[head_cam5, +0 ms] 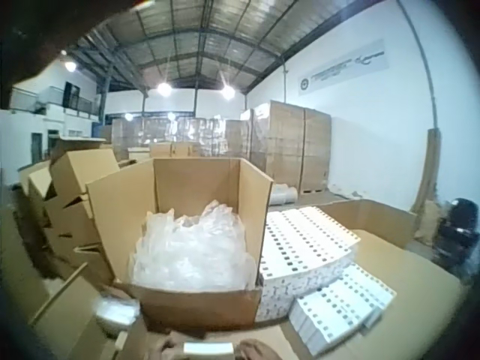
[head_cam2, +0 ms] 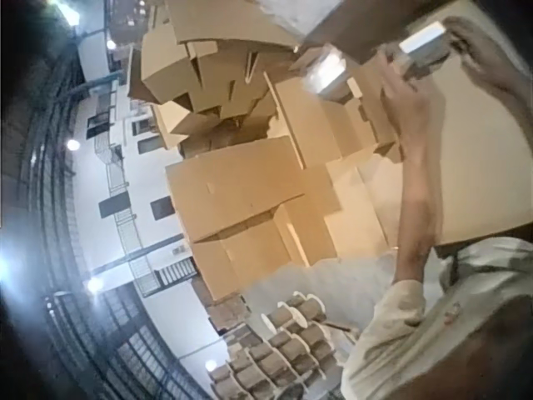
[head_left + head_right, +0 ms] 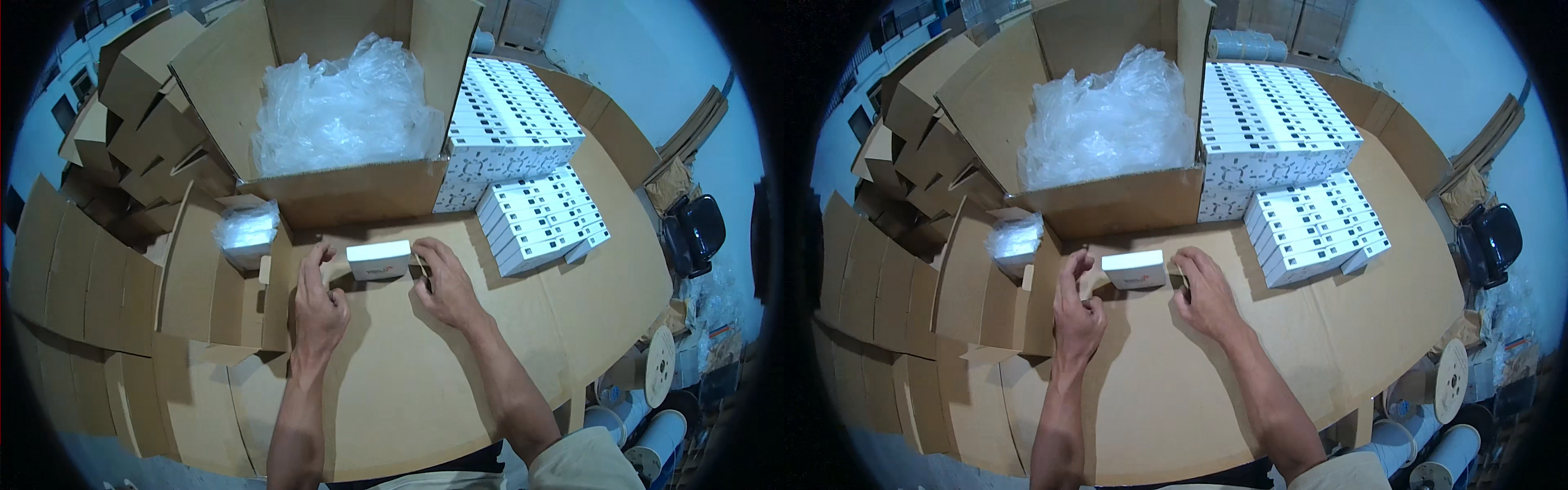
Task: Packing small white boxes into plastic bags and placing them into cardboard shipping boxes.
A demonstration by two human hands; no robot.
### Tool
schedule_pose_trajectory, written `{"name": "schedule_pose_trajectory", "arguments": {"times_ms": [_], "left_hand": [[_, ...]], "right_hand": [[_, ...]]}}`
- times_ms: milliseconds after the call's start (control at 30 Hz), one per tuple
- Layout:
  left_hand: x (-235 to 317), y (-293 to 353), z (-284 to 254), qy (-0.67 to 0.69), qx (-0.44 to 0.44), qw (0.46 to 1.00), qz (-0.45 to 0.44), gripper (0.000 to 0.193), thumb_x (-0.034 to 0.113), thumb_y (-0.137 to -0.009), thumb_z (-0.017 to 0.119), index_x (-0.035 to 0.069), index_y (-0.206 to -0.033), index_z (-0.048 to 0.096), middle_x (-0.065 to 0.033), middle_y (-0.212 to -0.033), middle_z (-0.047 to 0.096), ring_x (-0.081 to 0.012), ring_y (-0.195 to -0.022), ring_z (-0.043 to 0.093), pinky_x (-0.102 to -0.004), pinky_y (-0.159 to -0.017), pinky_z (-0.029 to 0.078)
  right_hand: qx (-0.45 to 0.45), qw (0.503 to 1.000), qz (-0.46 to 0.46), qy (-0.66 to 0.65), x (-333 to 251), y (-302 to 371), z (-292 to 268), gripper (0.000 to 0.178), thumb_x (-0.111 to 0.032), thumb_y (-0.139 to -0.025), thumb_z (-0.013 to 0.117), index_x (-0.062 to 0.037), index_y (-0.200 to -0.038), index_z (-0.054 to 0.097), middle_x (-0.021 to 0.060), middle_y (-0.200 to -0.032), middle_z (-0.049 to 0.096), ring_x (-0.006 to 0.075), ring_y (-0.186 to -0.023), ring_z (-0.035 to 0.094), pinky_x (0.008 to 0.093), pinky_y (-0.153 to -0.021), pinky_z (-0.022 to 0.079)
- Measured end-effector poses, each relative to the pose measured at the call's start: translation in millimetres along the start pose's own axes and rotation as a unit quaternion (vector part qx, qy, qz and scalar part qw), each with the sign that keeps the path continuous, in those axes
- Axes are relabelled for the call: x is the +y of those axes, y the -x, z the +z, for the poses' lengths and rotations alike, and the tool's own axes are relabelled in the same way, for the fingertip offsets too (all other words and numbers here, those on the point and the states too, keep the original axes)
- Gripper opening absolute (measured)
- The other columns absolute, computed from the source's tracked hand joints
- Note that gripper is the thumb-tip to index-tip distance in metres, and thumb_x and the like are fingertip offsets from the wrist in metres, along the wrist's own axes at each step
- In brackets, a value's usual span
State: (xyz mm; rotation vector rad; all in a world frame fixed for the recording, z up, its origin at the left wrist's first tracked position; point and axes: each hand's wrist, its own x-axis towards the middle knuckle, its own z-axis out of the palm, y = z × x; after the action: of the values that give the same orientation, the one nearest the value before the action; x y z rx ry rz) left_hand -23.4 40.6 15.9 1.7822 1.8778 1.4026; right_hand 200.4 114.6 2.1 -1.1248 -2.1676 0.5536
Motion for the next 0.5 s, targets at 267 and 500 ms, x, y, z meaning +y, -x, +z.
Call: {"name": "schedule_pose_trajectory", "arguments": {"times_ms": [267, 500], "left_hand": [[55.8, -72.4, -18.2, 0.012, 0.098, 0.989, 0.107, 0.033, -0.008, -0.083, 0.057, -0.002, -0.115, 0.062, -0.0171, -0.108, 0.063, -0.0325, -0.1, 0.066, -0.0403, -0.089, 0.055], [45.9, -200.5, -44.8, -0.022, 0.174, 0.982, 0.062, 0.025, 0.003, -0.087, 0.067, -0.002, -0.111, 0.065, -0.0188, -0.106, 0.068, -0.0335, -0.1, 0.068, -0.0421, -0.091, 0.053]], "right_hand": [[0.003, 0.997, -0.046, 0.057, 3.9, 7.2, 0.1, 0.052, 0.001, -0.081, 0.064, -0.0024, -0.132, 0.056, 0.0171, -0.139, 0.054, 0.0382, -0.134, 0.05, 0.0473, -0.114, 0.042], [-0.061, 0.984, -0.03, 0.164, -10.6, 26.7, -14.2, 0.049, -0.023, -0.096, 0.061, -0.0072, -0.142, 0.053, 0.0141, -0.153, 0.048, 0.037, -0.144, 0.04, 0.0511, -0.121, 0.03]]}}
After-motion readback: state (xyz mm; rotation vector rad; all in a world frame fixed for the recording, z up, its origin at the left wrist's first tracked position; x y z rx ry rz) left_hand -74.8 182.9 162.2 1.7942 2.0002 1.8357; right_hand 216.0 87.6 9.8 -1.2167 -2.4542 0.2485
